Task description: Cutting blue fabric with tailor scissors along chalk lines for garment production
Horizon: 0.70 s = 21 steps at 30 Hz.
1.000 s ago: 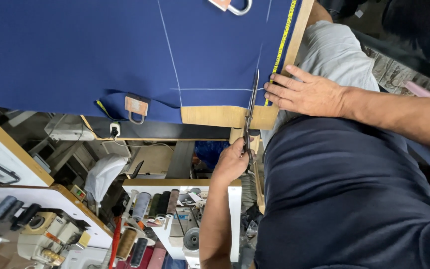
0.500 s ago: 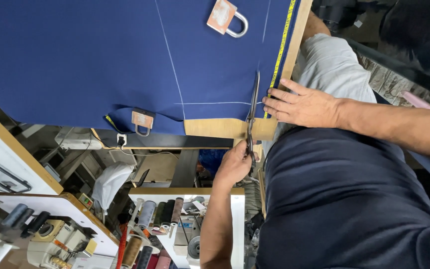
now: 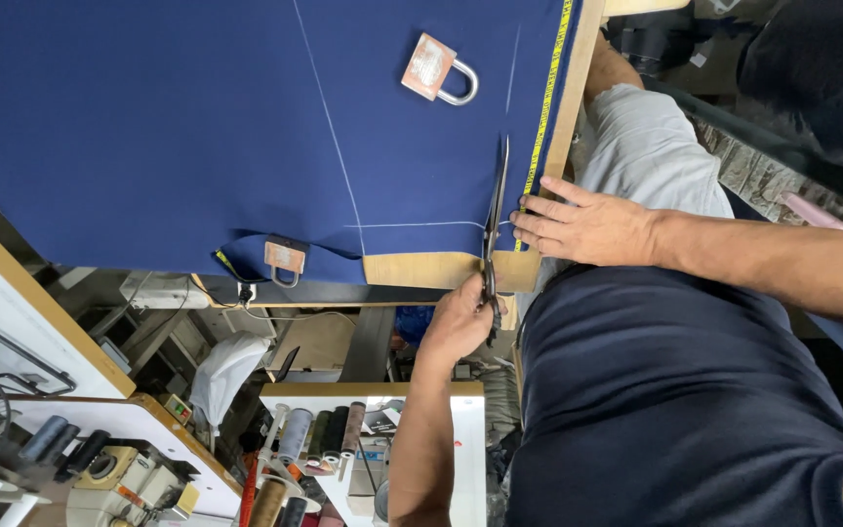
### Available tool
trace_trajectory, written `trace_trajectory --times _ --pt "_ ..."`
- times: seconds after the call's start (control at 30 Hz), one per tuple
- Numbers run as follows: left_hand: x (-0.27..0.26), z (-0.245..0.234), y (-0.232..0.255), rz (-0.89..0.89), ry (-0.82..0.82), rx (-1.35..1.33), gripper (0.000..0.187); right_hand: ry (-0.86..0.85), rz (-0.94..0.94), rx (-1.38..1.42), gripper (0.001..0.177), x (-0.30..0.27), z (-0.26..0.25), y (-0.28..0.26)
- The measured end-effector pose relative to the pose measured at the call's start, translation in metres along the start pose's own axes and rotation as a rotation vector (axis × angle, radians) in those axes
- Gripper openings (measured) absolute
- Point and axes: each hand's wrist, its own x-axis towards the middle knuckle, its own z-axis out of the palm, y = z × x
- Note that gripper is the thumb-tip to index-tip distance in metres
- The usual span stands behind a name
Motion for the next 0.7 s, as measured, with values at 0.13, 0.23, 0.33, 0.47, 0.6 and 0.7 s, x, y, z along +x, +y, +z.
trace_trajectory --times 0.13,0.23,0.33,0.47,0.6,0.7 --pt "0.002 0.001 0.001 0.005 0.027 -0.038 0.025 0.02 -0.008 0.026 0.037 -0.001 0.002 0.001" --pt "0.0 -0.002 0.008 -0.038 0.006 -0.051 0.024 0.03 -0.016 0.036 0.037 -0.001 0.003 0.003" --pt "0.011 -0.003 0.005 -0.057 -0.006 -0.047 0.031 0.039 -0.029 0.049 0.037 0.001 0.002 0.005" --pt "0.028 -0.007 0.005 -0.063 -0.007 0.006 0.044 0.041 -0.041 0.059 0.036 0.0 0.003 0.005" --pt "0.018 -0.014 0.021 -0.07 -0.016 0.018 0.041 0.03 -0.047 0.058 0.035 -0.001 0.003 0.006" --pt "0.012 -0.021 0.038 -0.062 -0.017 -0.058 0.034 0.021 -0.054 0.069 0.035 -0.001 0.005 0.008"
